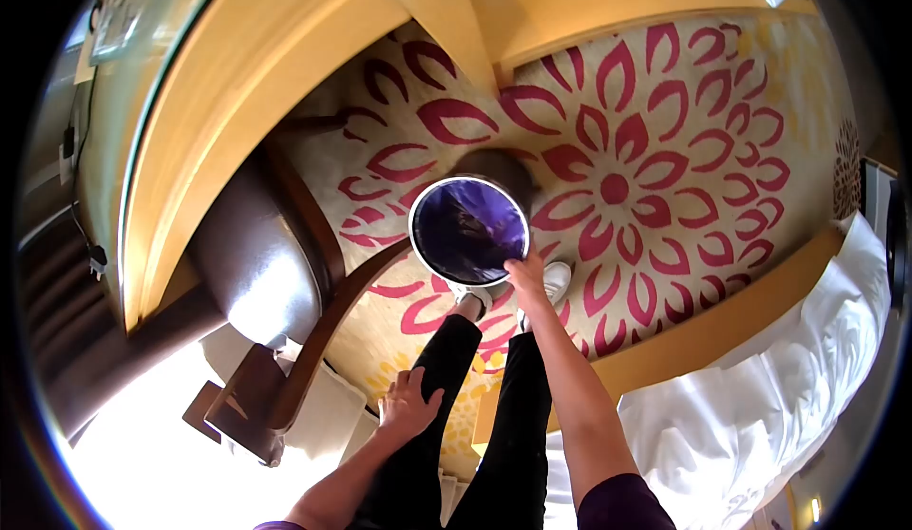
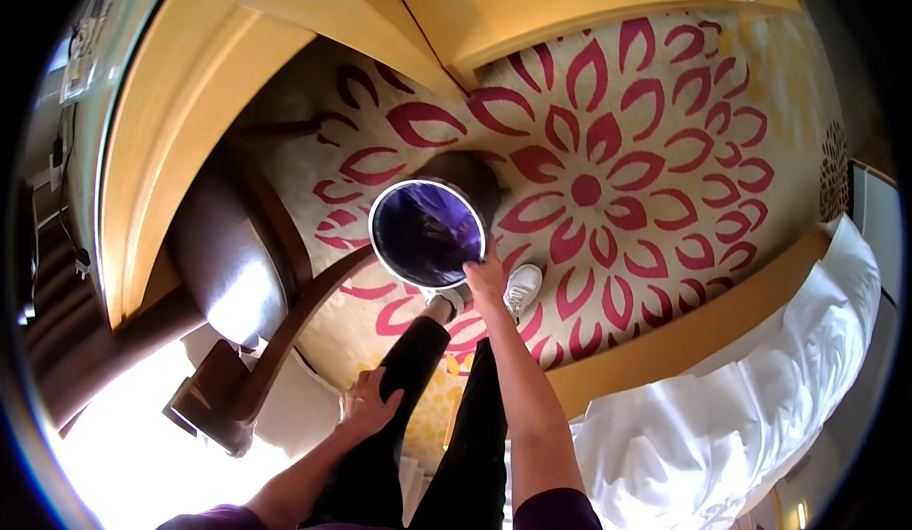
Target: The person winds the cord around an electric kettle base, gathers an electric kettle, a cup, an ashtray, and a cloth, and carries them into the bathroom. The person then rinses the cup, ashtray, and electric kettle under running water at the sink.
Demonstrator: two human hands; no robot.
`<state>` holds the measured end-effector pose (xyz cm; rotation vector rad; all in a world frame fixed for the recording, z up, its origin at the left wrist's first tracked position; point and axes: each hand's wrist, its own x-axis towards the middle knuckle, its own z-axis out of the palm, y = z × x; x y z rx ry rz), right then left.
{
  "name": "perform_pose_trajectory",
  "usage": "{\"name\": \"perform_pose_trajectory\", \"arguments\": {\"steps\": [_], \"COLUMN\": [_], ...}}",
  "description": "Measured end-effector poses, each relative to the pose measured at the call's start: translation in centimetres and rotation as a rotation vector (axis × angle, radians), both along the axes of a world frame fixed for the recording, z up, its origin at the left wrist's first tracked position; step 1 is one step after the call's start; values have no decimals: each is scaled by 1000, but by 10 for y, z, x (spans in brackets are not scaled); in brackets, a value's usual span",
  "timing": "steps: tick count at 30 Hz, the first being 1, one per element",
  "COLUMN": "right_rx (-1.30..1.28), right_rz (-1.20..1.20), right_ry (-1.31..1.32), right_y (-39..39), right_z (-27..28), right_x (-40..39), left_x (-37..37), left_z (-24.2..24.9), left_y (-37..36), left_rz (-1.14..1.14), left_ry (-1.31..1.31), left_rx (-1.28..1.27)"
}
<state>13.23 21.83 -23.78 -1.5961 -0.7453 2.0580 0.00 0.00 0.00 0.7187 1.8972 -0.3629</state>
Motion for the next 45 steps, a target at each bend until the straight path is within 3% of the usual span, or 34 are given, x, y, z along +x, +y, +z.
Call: {"name": "perform_pose_trajectory", "arguments": {"steps": [2, 3, 5, 8, 11, 12, 13, 17, 19, 20, 21, 22, 23, 24, 25, 26, 27, 29, 30, 31, 32, 33, 35, 38, 40, 41, 42, 45], "right_rx": [7, 131, 100, 355, 416, 665, 672, 578, 661, 642, 456, 430, 378, 371, 459, 622, 622, -137, -120, -287, -428, -413, -287, -224, -97, -34, 37, 283], "right_rz": [96, 117, 177, 265, 506, 544, 574, 677, 826, 863, 921, 1133, 1224, 1344, 1808, 2074, 1776, 1875, 1894, 1323, 747, 760, 644, 621, 699, 756, 811, 901], "right_ry": [-125, -89, -84, -228, -409, -493, -542, -637, -610, -547, -615, -650, -725, -789, -724, -659, -867, -784, -780, -838, -839, -847, -937, -751, -624, -547, -478, -217], "right_y": [20, 49, 73, 109, 150, 151, 157, 131, 91, 70, 62, 34, 22, 17, 1, -3, -30, -19, -14, -2, 4, 19, 57, 89, 112, 123, 136, 166], "right_z": [1, 7, 12, -26, -23, -64, -49, 35, 46, 26, 78, 65, 95, 110, 114, 136, 89, 133, 163, 199, 231, 261, 326, 308, 308, 321, 334, 403], "right_x": [-23, -98, -129, -198, -228, -233, -226, -138, -54, 1, 38, 106, 157, 211, 272, 314, 385, 432, 433, 424, 422, 395, 312, 261, 193, 152, 109, -23], "left_x": [11, -19, -13, -17, -19, -17, -13, 4, 14, 19, 24, 31, 37, 41, 48, 51, 50, 35, 33, 27, 12, -7, -51, -138, -208, -236, -267, -336], "left_z": [-6, -12, -10, -7, -3, -3, -4, -1, 1, -7, -8, 6, 5, 4, 24, 42, 70, 133, 157, 176, 217, 254, 285, 315, 271, 283, 274, 259], "left_y": [0, 7, 5, 11, 11, 11, 13, 16, 18, 20, 22, 22, 27, 33, 33, 42, 60, 105, 117, 130, 148, 164, 177, 183, 171, 174, 168, 169], "left_rz": [-87, -83, -33, 42, 97, 100, 108, 95, 84, 45, 5, 61, 102, -43, -192, -298, -324, -99, 158, 415, 552, 686, 737, 1325, 924, 921, 728, 578], "left_ry": [31, 119, 122, 148, 164, 168, 169, 149, 178, 177, 183, 124, 155, 147, 131, 129, 153, -222, -343, -463, -500, -536, -220, -86, 631, 794, 1049, 1181], "left_rx": [91, 125, 139, 146, 133, 121, 114, 131, 159, 196, 228, 223, 271, 303, 284, 273, 324, 262, 504, 763, 827, 895, 1173, 1293, 1509, 1450, 1299, 1064]}}
